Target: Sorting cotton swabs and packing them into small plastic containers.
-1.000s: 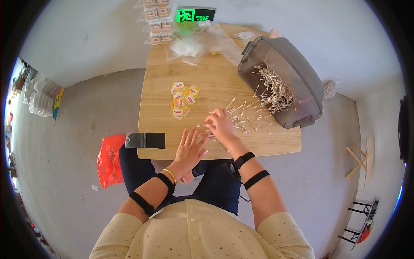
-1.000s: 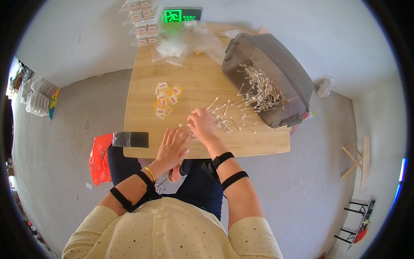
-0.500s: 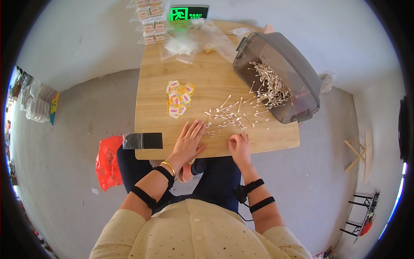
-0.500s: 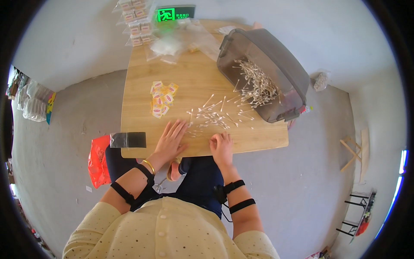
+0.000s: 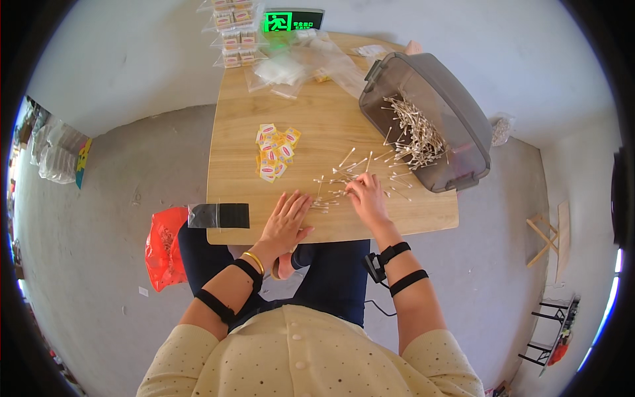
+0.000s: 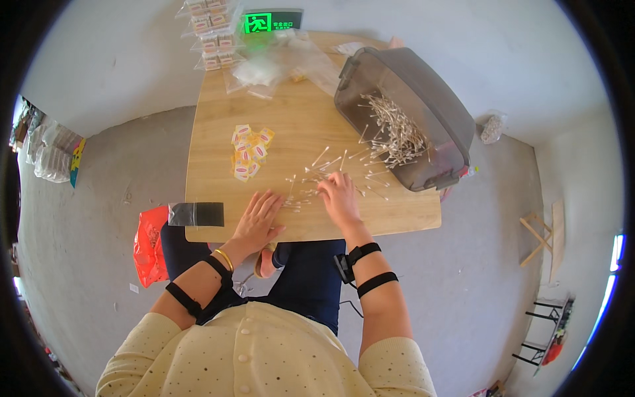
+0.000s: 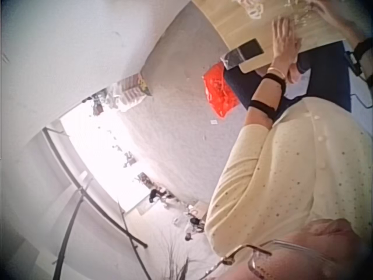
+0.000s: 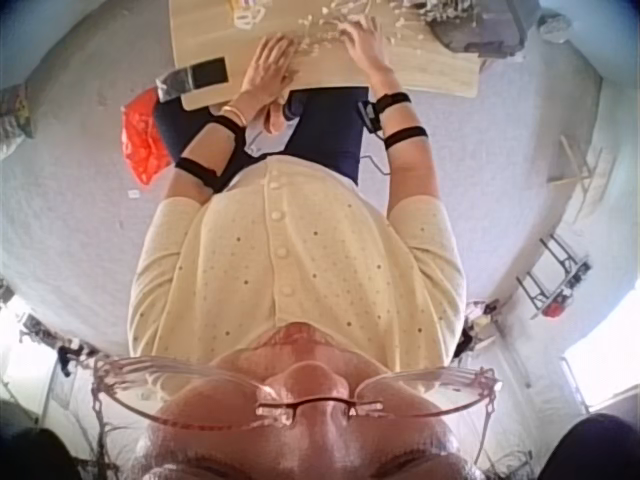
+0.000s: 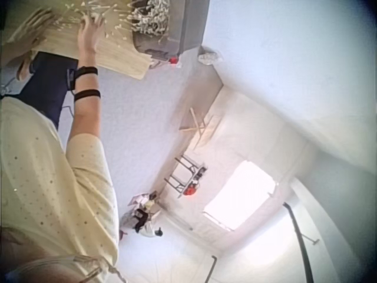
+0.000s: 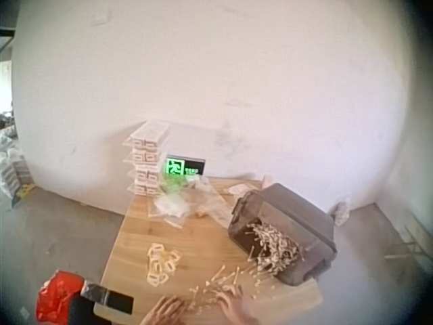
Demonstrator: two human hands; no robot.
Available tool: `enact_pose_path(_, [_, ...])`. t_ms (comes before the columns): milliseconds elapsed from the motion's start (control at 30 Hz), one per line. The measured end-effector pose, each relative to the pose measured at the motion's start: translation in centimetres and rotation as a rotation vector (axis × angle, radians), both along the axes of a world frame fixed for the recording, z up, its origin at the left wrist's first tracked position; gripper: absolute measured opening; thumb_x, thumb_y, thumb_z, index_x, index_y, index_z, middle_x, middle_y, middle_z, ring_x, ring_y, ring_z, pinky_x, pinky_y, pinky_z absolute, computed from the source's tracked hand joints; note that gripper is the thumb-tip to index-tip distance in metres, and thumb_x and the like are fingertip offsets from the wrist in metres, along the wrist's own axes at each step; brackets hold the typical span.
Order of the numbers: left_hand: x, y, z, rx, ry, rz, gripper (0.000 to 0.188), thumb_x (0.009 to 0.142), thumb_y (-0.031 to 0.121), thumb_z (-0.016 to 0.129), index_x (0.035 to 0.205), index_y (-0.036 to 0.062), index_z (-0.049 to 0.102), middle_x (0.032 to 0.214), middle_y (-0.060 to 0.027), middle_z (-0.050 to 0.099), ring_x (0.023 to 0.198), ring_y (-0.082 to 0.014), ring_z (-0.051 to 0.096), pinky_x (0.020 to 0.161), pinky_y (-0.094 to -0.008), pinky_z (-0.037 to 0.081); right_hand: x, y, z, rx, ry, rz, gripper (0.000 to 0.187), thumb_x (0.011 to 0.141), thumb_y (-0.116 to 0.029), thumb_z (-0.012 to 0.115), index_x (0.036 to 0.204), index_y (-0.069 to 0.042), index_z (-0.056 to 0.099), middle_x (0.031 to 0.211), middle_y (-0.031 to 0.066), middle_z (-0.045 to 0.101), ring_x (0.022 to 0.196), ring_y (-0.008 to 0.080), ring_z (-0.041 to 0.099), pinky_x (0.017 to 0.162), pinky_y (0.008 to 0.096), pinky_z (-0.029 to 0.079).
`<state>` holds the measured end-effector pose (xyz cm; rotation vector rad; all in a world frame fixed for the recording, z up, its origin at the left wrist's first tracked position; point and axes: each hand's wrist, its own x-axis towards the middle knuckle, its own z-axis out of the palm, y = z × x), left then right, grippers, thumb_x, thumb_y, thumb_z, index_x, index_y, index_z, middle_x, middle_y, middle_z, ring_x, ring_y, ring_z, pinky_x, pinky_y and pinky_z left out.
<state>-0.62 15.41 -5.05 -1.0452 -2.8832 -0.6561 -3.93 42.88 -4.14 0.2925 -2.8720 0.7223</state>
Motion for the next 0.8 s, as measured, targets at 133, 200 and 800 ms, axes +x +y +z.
enact_pose_path(133, [-0.2,-0.2,0.0,-0.004,-0.016,-0.011,0.075,0.094,0.039,0.065,0.154,0.0045,0.038,0.154,-0.0112,0.043,0.151,-0.0298,0.031,0.127,-0.0489,0.019,-0.9,0.6,-0.4,0.047,0.05,-0.058,0.012,0.082,-0.011,0.078,0.09,-0.014,0.069,0.104,0.0048,0.054,0.104,0.0302,0.054,0.091,0.045,0.047])
enact_pose_path(200, [-0.3,-0.2,-0.2,-0.022,-0.011,-0.038,0.074,0.095,0.04,0.065,0.155,0.0053,0.038,0.155,-0.0101,0.043,0.151,-0.0288,0.031,0.128,-0.0486,0.019,-1.2,-0.3,-0.3,0.05,0.051,-0.048,0.011,0.083,-0.013,0.078,0.09,-0.014,0.069,0.104,0.0045,0.054,0.103,0.0299,0.054,0.09,0.0447,0.047])
enact_pose_path(800, [-1.6,0.4,-0.4,-0.029,0.004,-0.015,0.086,0.092,0.053,0.063,0.16,0.0093,0.031,0.167,-0.0108,0.026,0.156,-0.0305,0.019,0.128,-0.0517,0.014,-0.7,-4.3,0.0,-0.15,0.027,0.018,0.033,0.077,-0.004,0.076,0.108,-0.014,0.071,0.109,0.0068,0.059,0.11,0.0329,0.054,0.096,0.0458,0.044])
